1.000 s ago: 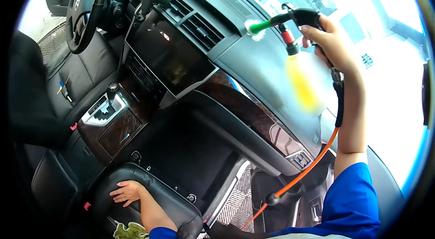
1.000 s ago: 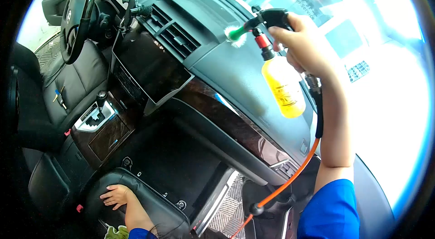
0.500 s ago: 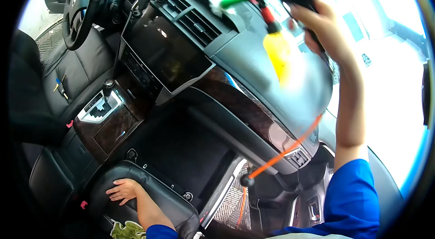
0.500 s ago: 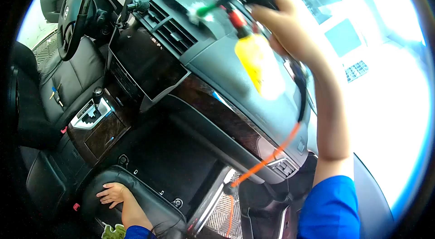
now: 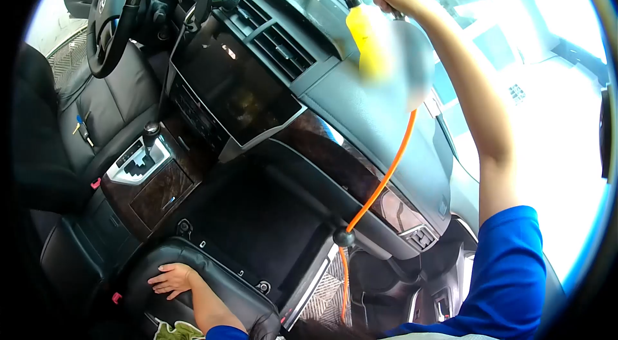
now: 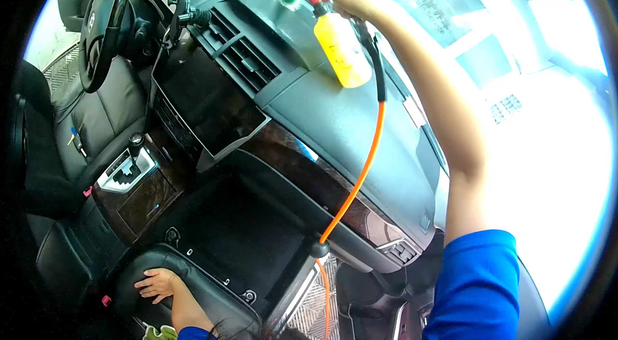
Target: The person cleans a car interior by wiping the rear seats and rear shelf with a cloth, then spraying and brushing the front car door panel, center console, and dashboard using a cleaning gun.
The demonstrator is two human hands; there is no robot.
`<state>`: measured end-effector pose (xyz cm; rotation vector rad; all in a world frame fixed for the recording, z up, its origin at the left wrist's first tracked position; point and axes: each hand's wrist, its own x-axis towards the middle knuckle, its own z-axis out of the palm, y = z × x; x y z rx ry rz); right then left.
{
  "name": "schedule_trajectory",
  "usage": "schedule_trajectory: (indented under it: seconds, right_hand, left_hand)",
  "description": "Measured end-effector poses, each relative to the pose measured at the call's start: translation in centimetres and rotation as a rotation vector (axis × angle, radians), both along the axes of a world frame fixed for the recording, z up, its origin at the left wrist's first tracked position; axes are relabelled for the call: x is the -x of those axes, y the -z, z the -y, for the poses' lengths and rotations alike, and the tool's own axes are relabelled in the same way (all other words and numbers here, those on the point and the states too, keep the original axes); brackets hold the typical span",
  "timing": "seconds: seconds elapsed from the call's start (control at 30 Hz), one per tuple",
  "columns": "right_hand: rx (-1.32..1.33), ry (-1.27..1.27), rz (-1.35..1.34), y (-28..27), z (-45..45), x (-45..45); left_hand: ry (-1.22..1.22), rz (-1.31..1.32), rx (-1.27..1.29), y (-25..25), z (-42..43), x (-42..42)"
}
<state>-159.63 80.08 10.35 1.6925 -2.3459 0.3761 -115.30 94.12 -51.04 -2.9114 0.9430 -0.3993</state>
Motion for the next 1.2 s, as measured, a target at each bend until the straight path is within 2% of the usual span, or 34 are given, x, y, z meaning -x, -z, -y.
schedule_trajectory:
  seconds: [0.03,0.07,0.13,0.17,0.3,0.4,0.5,0.67,0.73,0.8,0.87,0.9,0.93,1.0,1.03,1.2]
  right_hand:
    - [-0.034,-0.279,0.094,0.0,2.6,3.8]
    - [-0.064,-0.253,0.128,0.5,3.2,4.0]
    - [-0.151,-0.269,-0.069,0.6,4.3,3.9]
    - [-0.159,-0.275,-0.066,1.1,4.8,3.9]
    - [-0.215,0.279,-0.190,3.1,7.5,4.1]
    - [-0.194,0.330,-0.160,3.7,8.1,7.9]
    - [-0.279,0.421,-0.258,4.5,8.2,12.0]
    - [-0.286,0.396,-0.287,4.0,4.1,10.4]
    - [-0.385,0.439,-0.369,3.5,2.3,8.4]
    - [-0.364,0.435,-0.448,3.1,0.9,8.0]
    - [-0.694,0.660,-0.459,2.2,-0.7,5.4]
    - [-0.796,0.594,-0.614,2.5,-1.8,7.7]
    - [-0.801,0.608,-0.612,2.8,-3.6,8.3]
    - [-0.453,0.583,-0.283,2.8,-6.4,8.4]
    - [-0.557,0.613,-0.248,2.4,-7.3,7.9]
    - [-0.486,0.731,-0.190,2.3,-12.0,4.4]
  left_hand:
    - [0.006,-0.012,0.046,0.2,0.1,0.0]
    - [0.008,-0.024,0.091,0.4,0.0,-0.1]
    - [0.008,-0.019,0.047,0.3,0.0,-0.2]
    - [0.013,-0.019,0.010,0.2,0.0,-0.1]
    - [0.034,-0.031,0.125,0.7,-0.2,-0.2]
    - [0.041,-0.034,0.127,0.5,-0.2,-0.2]
    - [0.048,-0.028,0.136,1.0,-0.4,-0.3]
    - [0.094,-0.029,0.171,1.2,-0.3,-0.4]
    - [0.071,-0.032,0.241,1.3,-0.1,-0.2]
    - [0.080,-0.054,0.253,1.4,-0.1,-0.2]
    - [0.081,-0.072,0.264,1.4,-0.2,-0.3]
    - [0.076,-0.090,0.296,1.4,-0.1,-0.3]
    - [0.068,-0.109,0.330,1.3,0.0,-0.2]
    - [0.077,-0.124,0.356,0.6,0.2,0.2]
    - [0.072,-0.134,0.380,0.4,0.2,0.3]
    - [0.065,-0.146,0.372,0.6,0.2,0.2]
